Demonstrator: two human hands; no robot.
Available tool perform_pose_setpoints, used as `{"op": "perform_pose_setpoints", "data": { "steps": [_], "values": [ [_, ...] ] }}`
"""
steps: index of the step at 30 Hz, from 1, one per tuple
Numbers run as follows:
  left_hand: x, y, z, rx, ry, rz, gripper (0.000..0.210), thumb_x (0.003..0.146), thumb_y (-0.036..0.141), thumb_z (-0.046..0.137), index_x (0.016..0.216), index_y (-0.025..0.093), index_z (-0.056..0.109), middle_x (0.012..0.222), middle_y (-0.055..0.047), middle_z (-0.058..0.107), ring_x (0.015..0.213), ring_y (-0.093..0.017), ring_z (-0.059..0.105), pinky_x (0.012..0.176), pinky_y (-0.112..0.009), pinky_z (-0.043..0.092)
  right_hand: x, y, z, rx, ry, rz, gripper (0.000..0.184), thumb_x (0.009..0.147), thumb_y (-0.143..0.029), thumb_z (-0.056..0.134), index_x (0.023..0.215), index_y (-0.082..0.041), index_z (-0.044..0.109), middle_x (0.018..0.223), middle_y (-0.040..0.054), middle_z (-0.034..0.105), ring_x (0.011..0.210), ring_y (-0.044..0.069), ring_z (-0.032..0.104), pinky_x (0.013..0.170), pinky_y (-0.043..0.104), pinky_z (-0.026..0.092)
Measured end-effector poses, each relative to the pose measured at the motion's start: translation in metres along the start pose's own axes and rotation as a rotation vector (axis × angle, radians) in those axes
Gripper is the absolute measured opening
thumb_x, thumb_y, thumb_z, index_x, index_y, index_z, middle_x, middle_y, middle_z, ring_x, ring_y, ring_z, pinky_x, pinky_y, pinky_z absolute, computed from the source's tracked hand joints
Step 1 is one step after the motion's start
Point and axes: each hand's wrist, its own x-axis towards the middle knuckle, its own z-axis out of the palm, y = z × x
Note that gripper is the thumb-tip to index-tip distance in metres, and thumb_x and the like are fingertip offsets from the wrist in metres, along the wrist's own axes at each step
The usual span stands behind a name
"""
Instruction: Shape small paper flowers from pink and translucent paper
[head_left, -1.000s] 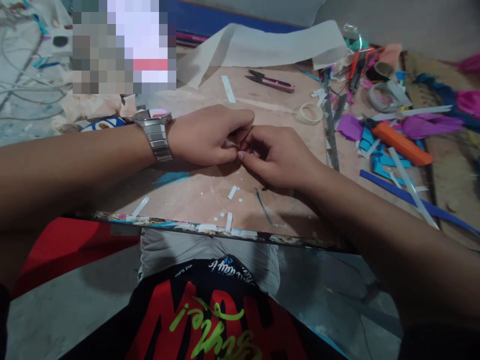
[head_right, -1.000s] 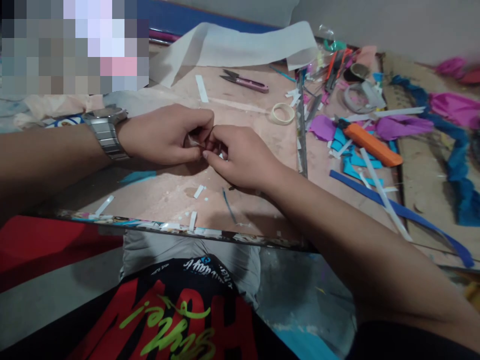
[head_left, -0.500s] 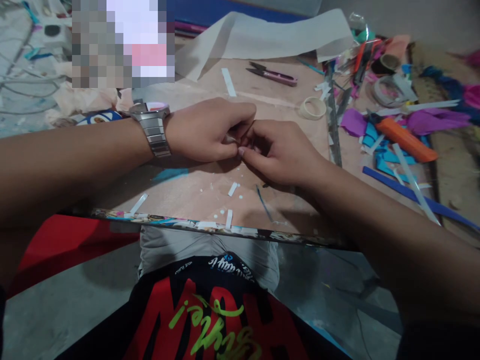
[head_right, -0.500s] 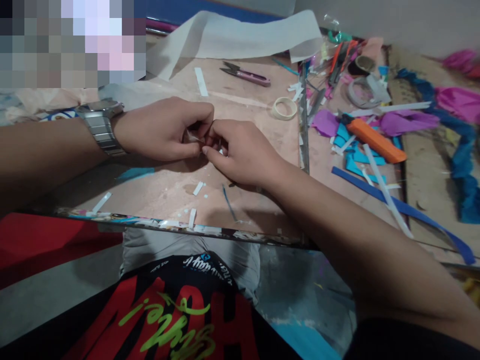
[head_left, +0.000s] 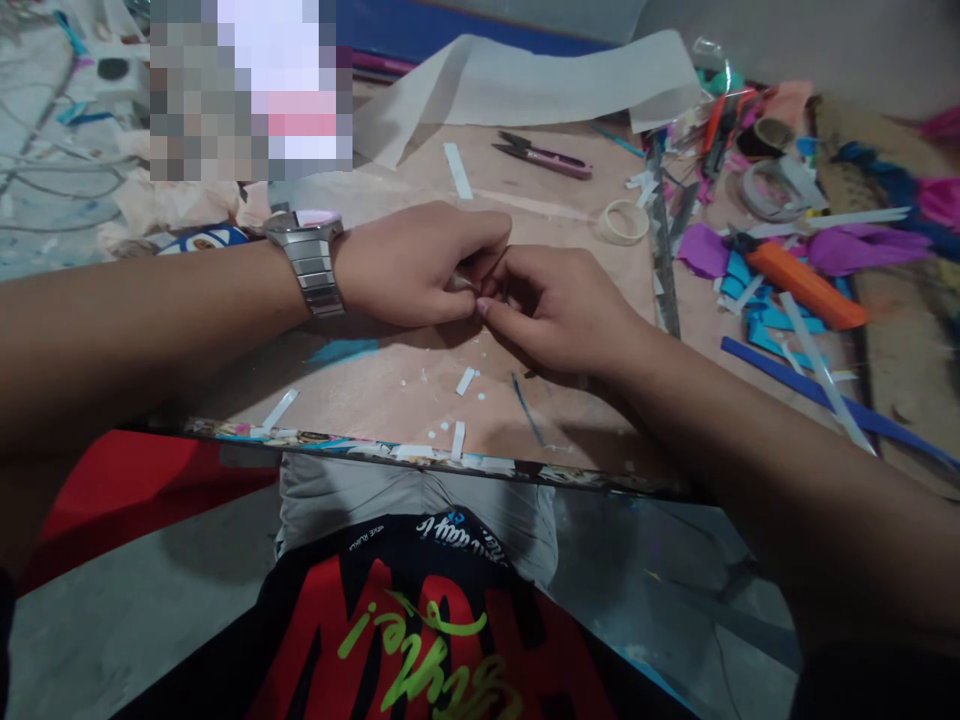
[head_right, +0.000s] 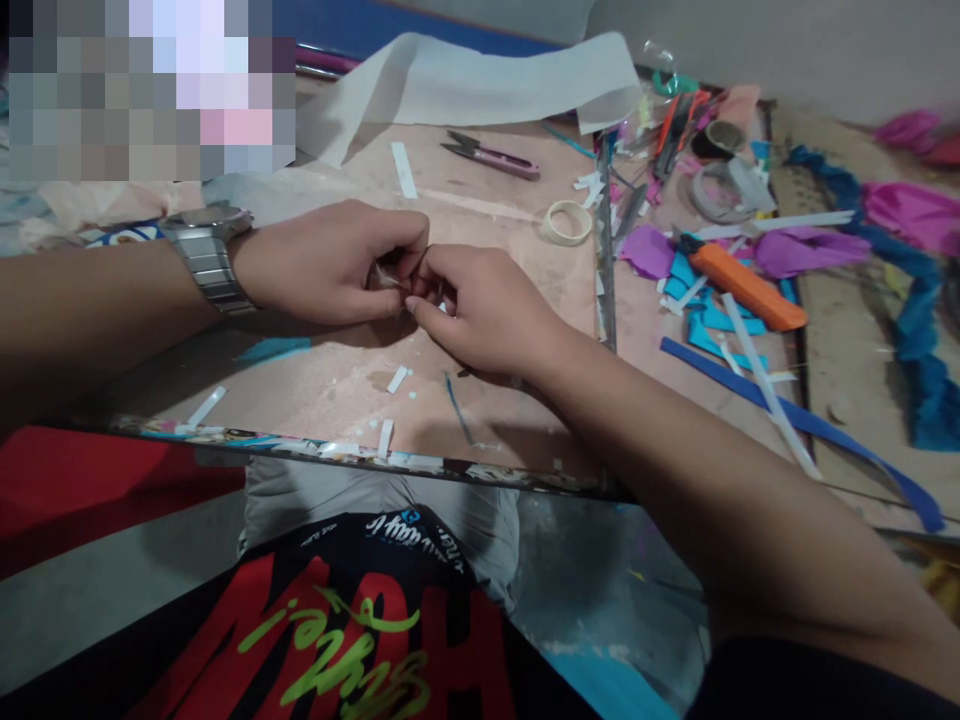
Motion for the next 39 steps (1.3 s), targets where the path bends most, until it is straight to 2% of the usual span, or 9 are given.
{"op": "perform_pose_setpoints", "data": {
  "steps": [7,14,31,39],
  "values": [
    [0.0007,0.0001,-0.0017,0.003,-0.020,-0.008,0.021,0.074,0.031,0.061,0.094,0.026,0.067,0.080,-0.005,0.068,0.080,-0.025,0.064,0.069,-0.038,0.039,0.0002,0.0002,0.0002,-0.006,0.001,0.006,0.009,0.088,-0.030,0.066,0.088,-0.021,0.067,0.082,0.0058,0.068,0.077,0.023,0.058,0.071,0.036,0.041],
    [0.0006,0.0008,-0.0010,0.014,-0.015,-0.005,0.017,0.075,0.034,0.059,0.089,0.025,0.060,0.084,-0.007,0.068,0.075,-0.025,0.060,0.066,-0.039,0.037,-0.0001,-0.0004,0.0000,-0.001,0.007,-0.006,0.008,0.088,-0.029,0.065,0.088,-0.021,0.066,0.080,0.0047,0.068,0.074,0.021,0.057,0.070,0.034,0.040],
    [-0.0001,-0.0004,0.0010,-0.001,0.009,-0.017,0.018,0.075,0.030,0.063,0.092,0.026,0.066,0.084,-0.006,0.071,0.082,-0.026,0.066,0.070,-0.040,0.042,-0.0003,0.0001,-0.0001,0.002,0.000,0.003,0.007,0.088,-0.028,0.067,0.088,-0.021,0.066,0.083,0.0047,0.069,0.076,0.022,0.058,0.071,0.035,0.041],
    [-0.0003,-0.0006,0.0007,-0.004,0.011,0.000,0.018,0.075,0.031,0.063,0.092,0.027,0.066,0.078,-0.005,0.069,0.079,-0.026,0.064,0.067,-0.039,0.039,-0.0002,-0.0010,-0.0003,-0.025,-0.003,0.012,0.005,0.089,-0.026,0.068,0.090,-0.021,0.068,0.084,0.0056,0.070,0.078,0.023,0.060,0.070,0.036,0.041]
  ]
}}
